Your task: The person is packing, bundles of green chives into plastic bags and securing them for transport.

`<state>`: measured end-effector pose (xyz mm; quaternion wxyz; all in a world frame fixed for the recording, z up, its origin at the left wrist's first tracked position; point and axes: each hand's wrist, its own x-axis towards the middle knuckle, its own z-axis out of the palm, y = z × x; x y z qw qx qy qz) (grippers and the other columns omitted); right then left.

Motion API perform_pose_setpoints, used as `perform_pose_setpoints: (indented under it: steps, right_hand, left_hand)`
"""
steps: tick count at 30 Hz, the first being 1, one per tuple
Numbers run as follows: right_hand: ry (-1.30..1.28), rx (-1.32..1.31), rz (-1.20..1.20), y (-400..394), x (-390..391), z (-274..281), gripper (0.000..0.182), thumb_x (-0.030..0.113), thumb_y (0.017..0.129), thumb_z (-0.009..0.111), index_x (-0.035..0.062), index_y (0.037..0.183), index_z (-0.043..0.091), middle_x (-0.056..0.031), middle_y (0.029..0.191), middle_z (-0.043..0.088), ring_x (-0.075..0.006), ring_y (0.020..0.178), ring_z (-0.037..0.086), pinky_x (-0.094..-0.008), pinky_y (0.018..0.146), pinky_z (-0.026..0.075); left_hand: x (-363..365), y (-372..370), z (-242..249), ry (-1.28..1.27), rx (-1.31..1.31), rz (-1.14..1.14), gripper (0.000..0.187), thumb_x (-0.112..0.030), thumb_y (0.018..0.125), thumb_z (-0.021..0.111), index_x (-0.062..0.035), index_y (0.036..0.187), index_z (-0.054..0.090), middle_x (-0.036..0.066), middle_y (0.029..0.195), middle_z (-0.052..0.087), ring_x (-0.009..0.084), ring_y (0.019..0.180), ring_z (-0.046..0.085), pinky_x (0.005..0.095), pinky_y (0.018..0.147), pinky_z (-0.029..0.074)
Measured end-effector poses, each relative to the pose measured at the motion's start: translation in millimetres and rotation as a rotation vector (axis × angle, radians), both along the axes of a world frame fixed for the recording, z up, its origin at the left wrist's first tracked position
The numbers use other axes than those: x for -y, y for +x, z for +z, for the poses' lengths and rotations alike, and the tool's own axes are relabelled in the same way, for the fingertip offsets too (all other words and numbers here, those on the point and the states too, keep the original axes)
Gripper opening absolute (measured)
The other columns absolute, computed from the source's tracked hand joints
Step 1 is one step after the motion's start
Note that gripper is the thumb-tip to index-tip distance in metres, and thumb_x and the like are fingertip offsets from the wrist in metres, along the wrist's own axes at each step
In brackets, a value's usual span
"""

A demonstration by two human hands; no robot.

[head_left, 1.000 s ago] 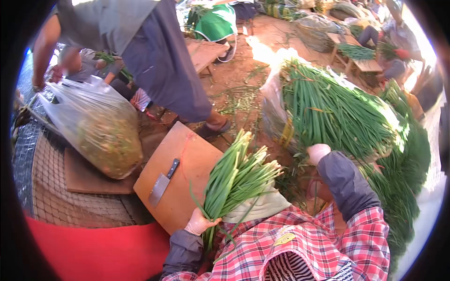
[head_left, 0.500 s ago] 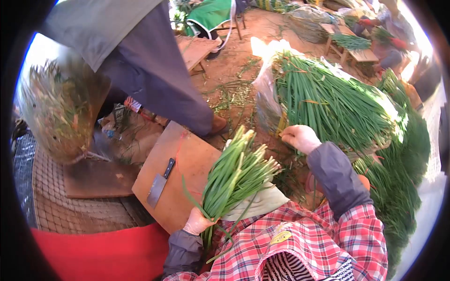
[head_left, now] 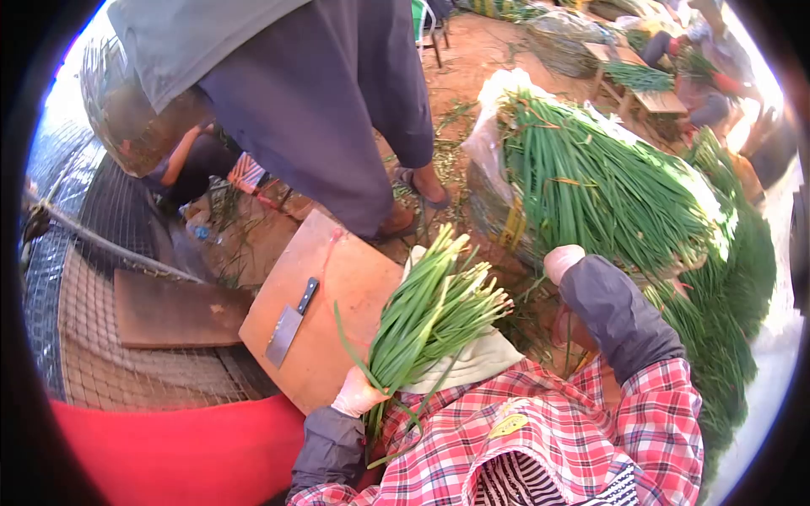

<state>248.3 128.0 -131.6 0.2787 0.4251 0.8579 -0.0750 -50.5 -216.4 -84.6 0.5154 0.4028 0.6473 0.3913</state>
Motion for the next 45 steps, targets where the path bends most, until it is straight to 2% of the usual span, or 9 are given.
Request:
perform_pose_setpoints:
  steps: [5,9,15,21,23,28,35,40,45]
  right_hand:
    - [-0.5,-1.266,-0.314,-33.0,22.4,81.9,0.049,0.026,0.071,0.068,0.005,0.114,0.059,-0.0143,0.092,0.066,-0.0315,0.091,0.062,-0.0365,0.081,0.048]
    - [-0.417,-1.077,-0.128,-82.7,37.2,77.4,0.033,0.024,0.075,0.063,-0.0001,0.097,0.063,-0.0224,0.083,0.062,-0.0337,0.083,0.062,-0.0356,0.076,0.047]
    - [-0.086,-1.292,-0.527,-52.6,-3.1,25.6,0.019,0.022,0.076,0.063,0.0045,0.083,0.067,-0.0155,0.074,0.064,-0.0304,0.072,0.063,-0.0359,0.067,0.049]
    - [0.292,-0.496,-0.47,17.3,-31.5,19.7,0.025,0.027,0.079,0.055,0.0055,0.082,0.067,-0.0169,0.083,0.065,-0.0357,0.082,0.062,-0.0436,0.073,0.049]
    - [-0.116,-0.028,-0.087,21.0,-11.8,43.0,0.033,0.036,0.077,0.057,0.0066,0.087,0.069,-0.0154,0.084,0.066,-0.034,0.087,0.061,-0.0428,0.077,0.048]
    - [-0.611,-1.052,-0.245,-19.9,11.2,72.9,0.061,0.043,0.078,0.064,-0.0002,0.12,0.053,-0.0177,0.098,0.065,-0.0253,0.09,0.062,-0.0307,0.083,0.046]
    - [-0.569,-1.29,-0.453,-67.7,33.5,68.4,0.025,0.025,0.076,0.065,0.0006,0.082,0.066,-0.0134,0.075,0.064,-0.0221,0.07,0.061,-0.033,0.069,0.048]
    - [-0.157,-0.957,-0.291,-19.8,3.3,77.0,0.031,0.034,0.076,0.065,0.0047,0.086,0.069,-0.0144,0.079,0.066,-0.0247,0.073,0.064,-0.0332,0.07,0.049]
    - [-0.795,-1.183,-0.367,-74.1,44.6,52.6,0.04,0.028,0.081,0.065,-0.0007,0.11,0.06,-0.0111,0.098,0.066,-0.0199,0.092,0.06,-0.0304,0.085,0.044]
  left_hand:
    - [-10.3,-0.5,9.7,-0.097,0.148,0.0,0.052,-0.005,0.067,0.072,-0.0019,0.114,0.052,0.004,0.103,0.06,0.0121,0.094,0.056,0.0288,0.082,0.047]
    - [-18.9,3.4,21.4,-0.027,0.08,-0.023,0.053,-0.009,0.068,0.072,-0.0015,0.117,0.052,0.004,0.107,0.059,0.0128,0.095,0.055,0.0284,0.082,0.046]
    - [-20.6,0.4,25.3,-0.086,0.086,-0.029,0.044,-0.008,0.067,0.069,-0.0004,0.109,0.057,0.004,0.098,0.063,0.0112,0.088,0.056,0.0284,0.081,0.045]
    - [-9.4,-24.7,7.7,-0.161,0.234,-0.056,0.04,0.002,0.067,0.07,-0.0005,0.104,0.058,0.003,0.093,0.064,0.0113,0.083,0.058,0.0279,0.076,0.049]
    - [-8.6,-26.0,6.4,-0.184,0.243,-0.054,0.041,0.002,0.065,0.071,-0.0008,0.104,0.058,0.003,0.093,0.064,0.0117,0.083,0.058,0.0278,0.076,0.048]
    - [-19.2,-20.5,12.8,-0.165,0.218,-0.061,0.043,0.0,0.065,0.071,-0.0006,0.106,0.057,0.003,0.095,0.063,0.0114,0.085,0.057,0.0276,0.078,0.048]
    - [-15.3,-13.2,14.5,-0.167,0.117,-0.046,0.053,-0.007,0.065,0.072,-0.0015,0.114,0.051,0.004,0.103,0.062,0.0117,0.091,0.058,0.0284,0.081,0.048]
    - [-22.0,-6.1,25.2,-0.17,0.242,0.011,0.055,-0.007,0.068,0.07,-0.0021,0.118,0.048,0.006,0.106,0.061,0.0124,0.096,0.057,0.0285,0.084,0.047]
    - [-22.3,7.4,30.9,-0.059,-0.011,-0.023,0.059,-0.004,0.069,0.069,-0.0017,0.123,0.046,0.008,0.11,0.06,0.0125,0.1,0.056,0.0274,0.087,0.045]
